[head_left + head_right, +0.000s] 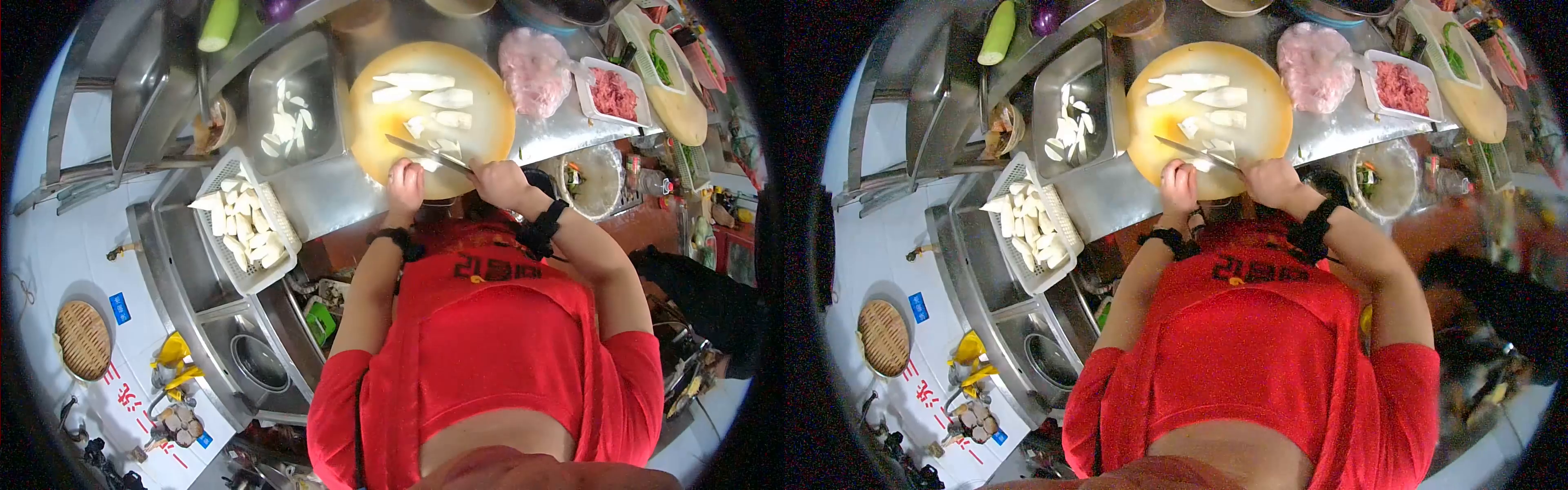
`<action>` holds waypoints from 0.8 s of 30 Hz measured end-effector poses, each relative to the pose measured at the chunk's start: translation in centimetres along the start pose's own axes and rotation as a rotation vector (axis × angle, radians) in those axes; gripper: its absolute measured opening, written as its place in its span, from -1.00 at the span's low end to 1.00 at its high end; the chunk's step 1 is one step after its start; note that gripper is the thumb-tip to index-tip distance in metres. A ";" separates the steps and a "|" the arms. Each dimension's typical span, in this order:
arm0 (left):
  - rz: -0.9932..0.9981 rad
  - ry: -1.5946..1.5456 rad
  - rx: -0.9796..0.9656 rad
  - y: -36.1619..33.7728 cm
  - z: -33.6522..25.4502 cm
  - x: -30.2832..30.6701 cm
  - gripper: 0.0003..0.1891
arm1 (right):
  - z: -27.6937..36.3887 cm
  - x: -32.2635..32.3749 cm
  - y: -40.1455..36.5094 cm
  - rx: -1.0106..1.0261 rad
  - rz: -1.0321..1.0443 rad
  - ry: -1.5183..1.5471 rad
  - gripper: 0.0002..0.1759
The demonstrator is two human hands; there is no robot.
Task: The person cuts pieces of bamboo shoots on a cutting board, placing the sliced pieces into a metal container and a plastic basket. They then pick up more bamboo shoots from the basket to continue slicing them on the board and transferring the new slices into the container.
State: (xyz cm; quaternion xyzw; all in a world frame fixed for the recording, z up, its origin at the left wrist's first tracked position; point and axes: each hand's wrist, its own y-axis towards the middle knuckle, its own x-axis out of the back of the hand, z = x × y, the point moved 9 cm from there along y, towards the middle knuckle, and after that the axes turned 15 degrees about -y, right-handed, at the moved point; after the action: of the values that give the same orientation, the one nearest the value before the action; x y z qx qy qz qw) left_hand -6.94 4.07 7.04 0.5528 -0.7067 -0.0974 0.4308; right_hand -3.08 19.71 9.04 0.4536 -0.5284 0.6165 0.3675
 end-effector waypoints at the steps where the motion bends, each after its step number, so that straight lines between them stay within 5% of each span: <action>1: 0.003 0.010 -0.014 0.1 -0.1 0.0 -0.85 | 0.3 0.4 -0.1 0.004 -0.043 0.020 -0.73; 24: 0.028 0.031 0.004 0.0 0.0 -0.3 -0.84 | 1.4 -0.7 1.0 0.005 -0.040 -0.016 -0.69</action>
State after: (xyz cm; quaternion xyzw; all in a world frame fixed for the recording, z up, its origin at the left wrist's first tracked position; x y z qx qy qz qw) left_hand -6.91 4.32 6.91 0.5453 -0.7077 -0.0813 0.4418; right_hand -3.54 18.15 8.06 0.4697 -0.5206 0.6066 0.3746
